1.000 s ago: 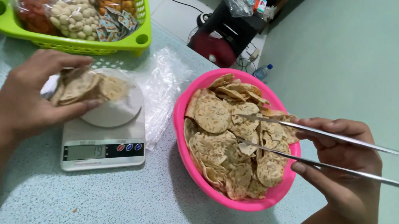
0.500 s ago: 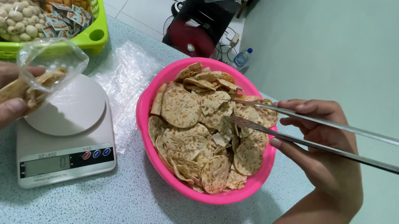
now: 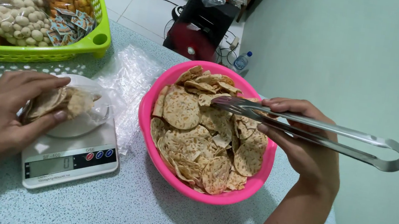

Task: Packaging crackers into small plastic bags and weighing them on a digital scale

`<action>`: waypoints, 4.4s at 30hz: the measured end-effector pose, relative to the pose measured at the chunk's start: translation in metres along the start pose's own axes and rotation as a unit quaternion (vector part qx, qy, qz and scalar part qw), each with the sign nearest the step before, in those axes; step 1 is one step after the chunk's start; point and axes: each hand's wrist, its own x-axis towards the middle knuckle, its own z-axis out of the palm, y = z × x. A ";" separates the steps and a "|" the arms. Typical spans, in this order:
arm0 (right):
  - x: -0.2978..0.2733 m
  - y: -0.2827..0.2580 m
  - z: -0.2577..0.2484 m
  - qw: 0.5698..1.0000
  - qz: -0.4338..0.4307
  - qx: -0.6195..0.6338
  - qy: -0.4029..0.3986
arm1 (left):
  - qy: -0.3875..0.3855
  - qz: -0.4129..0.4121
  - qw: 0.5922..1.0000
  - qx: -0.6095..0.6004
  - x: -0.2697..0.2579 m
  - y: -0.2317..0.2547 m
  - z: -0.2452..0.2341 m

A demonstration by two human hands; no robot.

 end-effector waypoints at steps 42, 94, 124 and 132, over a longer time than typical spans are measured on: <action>-0.021 -0.078 0.143 0.900 -0.378 -0.095 -0.194 | 0.057 0.155 0.982 -0.086 -0.007 0.053 0.009; -0.029 -0.091 0.141 0.915 -0.329 -0.083 -0.216 | 0.098 0.213 0.972 0.001 -0.005 0.059 0.011; -0.052 0.010 -0.014 0.965 -0.162 -0.119 0.168 | 0.244 0.036 0.966 0.077 -0.021 -0.017 -0.042; -0.020 -0.026 0.023 0.977 -0.169 -0.084 0.104 | 0.231 0.021 0.970 0.070 -0.012 -0.021 -0.029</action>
